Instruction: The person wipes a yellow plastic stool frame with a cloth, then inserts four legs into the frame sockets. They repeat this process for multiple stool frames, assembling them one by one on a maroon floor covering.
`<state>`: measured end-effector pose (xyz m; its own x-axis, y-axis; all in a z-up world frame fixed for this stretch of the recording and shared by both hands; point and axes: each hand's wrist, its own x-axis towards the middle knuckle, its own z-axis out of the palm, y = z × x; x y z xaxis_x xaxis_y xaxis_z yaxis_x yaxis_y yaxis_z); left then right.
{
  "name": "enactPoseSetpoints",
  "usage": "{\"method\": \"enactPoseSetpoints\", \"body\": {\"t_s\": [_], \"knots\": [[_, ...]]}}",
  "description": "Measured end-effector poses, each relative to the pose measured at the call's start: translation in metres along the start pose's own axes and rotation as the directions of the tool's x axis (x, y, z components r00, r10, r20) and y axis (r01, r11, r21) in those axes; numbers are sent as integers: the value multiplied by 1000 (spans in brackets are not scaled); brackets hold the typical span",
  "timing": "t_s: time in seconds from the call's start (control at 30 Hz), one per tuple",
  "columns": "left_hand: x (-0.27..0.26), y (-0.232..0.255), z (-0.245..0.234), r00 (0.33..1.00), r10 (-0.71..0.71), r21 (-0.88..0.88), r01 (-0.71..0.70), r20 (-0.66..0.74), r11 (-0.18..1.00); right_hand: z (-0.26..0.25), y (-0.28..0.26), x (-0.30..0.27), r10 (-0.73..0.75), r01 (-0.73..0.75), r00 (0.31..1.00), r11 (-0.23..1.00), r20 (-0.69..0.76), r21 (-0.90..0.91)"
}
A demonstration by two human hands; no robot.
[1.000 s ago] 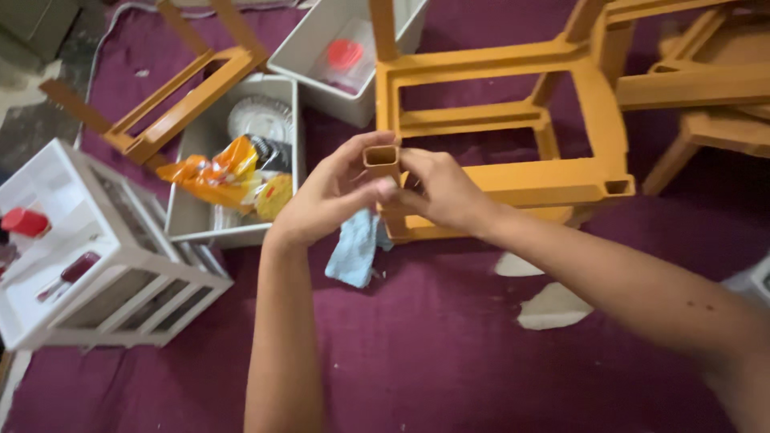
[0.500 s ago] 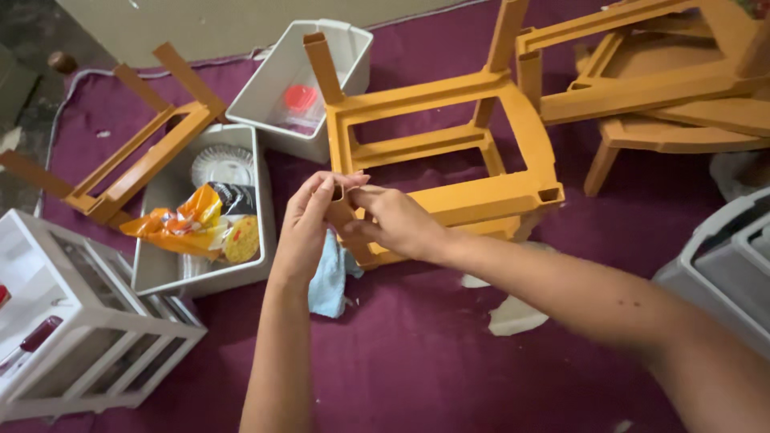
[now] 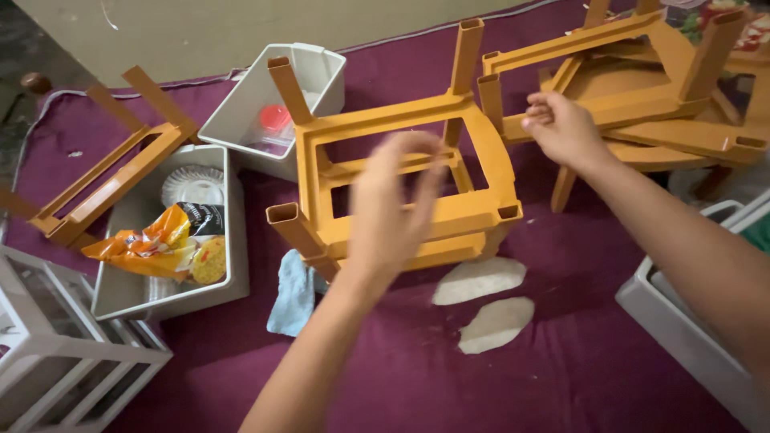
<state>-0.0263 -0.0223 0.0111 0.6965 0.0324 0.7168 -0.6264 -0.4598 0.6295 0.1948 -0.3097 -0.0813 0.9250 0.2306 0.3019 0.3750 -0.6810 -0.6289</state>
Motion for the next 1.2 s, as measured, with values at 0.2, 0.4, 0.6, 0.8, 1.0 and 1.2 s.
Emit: {"method": "enactPoseSetpoints", "body": {"t_s": [0.2, 0.4, 0.6, 0.8, 1.0, 1.2], "knots": [[21, -19, 81, 969, 124, -28, -121, 215, 992, 63, 45, 74, 30, -27, 999, 997, -42, 70], [37, -55, 140, 955, 7, 38, -20, 297, 999, 92, 36, 91, 275, -286, 958, 926, 79, 245], [43, -92, 193, 988, 12, 64, -23, 157, 998, 49, 42, 76, 149, -148, 989, 985, -14, 91], [55, -116, 261, 959, -229, 23, 228, 164, 973, -32, 59, 55, 4, 43, 954, 988, -301, 148], [52, -115, 360, 851, -430, 43, 438, 303, 898, -55, 67, 40, 257, -6, 836, 888, -485, 460], [50, -112, 415, 862, -390, -57, 429, 324, 901, -88, 77, 31, 404, -144, 784, 856, -471, 497]]}}
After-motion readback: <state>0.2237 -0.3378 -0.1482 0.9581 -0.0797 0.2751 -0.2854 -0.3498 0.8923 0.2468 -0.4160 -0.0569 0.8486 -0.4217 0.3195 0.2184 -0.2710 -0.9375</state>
